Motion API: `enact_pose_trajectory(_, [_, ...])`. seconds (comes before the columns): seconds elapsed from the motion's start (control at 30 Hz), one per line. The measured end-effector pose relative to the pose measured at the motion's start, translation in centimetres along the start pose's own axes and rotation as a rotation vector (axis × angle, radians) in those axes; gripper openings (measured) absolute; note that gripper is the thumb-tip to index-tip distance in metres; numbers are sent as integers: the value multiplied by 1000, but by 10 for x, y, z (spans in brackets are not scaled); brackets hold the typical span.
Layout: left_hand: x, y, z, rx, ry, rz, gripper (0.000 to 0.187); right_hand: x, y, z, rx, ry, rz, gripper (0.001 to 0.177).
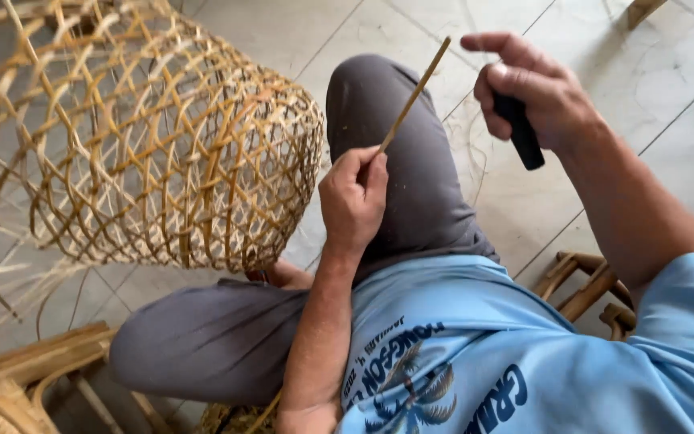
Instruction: A person is trimming bamboo strips with a knife and weaving them into a large conical basket structure.
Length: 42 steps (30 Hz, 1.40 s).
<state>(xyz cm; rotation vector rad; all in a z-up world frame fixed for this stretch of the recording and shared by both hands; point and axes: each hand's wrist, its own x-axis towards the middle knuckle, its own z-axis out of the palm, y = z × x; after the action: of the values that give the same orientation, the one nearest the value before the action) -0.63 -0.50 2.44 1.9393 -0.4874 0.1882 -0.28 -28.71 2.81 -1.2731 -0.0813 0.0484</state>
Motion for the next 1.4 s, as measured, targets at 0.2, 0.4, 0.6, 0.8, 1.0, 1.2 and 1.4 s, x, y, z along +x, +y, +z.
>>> enact_pose_trajectory(0.2, [-2,-18,14,-126,-4,25,15,-17,42,45,45,-229,94,57])
enact_pose_trajectory(0.4, [2,-15,13,-12,26,117,11,16,35,-11,105,-12,22,33])
enact_pose_trajectory(0.6, [1,-17,5,1,23,69,13,-11,32,36,120,-128,83,56])
enact_pose_trajectory(0.8, [-1,-25,8,71,18,101,6,-6,71,64,133,-340,183,51])
enact_pose_trajectory(1.0, [-1,-13,6,-21,58,12,6,-4,59,66,122,-341,183,50])
enact_pose_trajectory(1.2, [-7,-16,8,0,169,2,2,-8,49,71,26,-384,245,56])
enact_pose_trajectory(1.4, [-4,4,-18,-434,-244,-223,45,-11,30,83,89,-389,238,46])
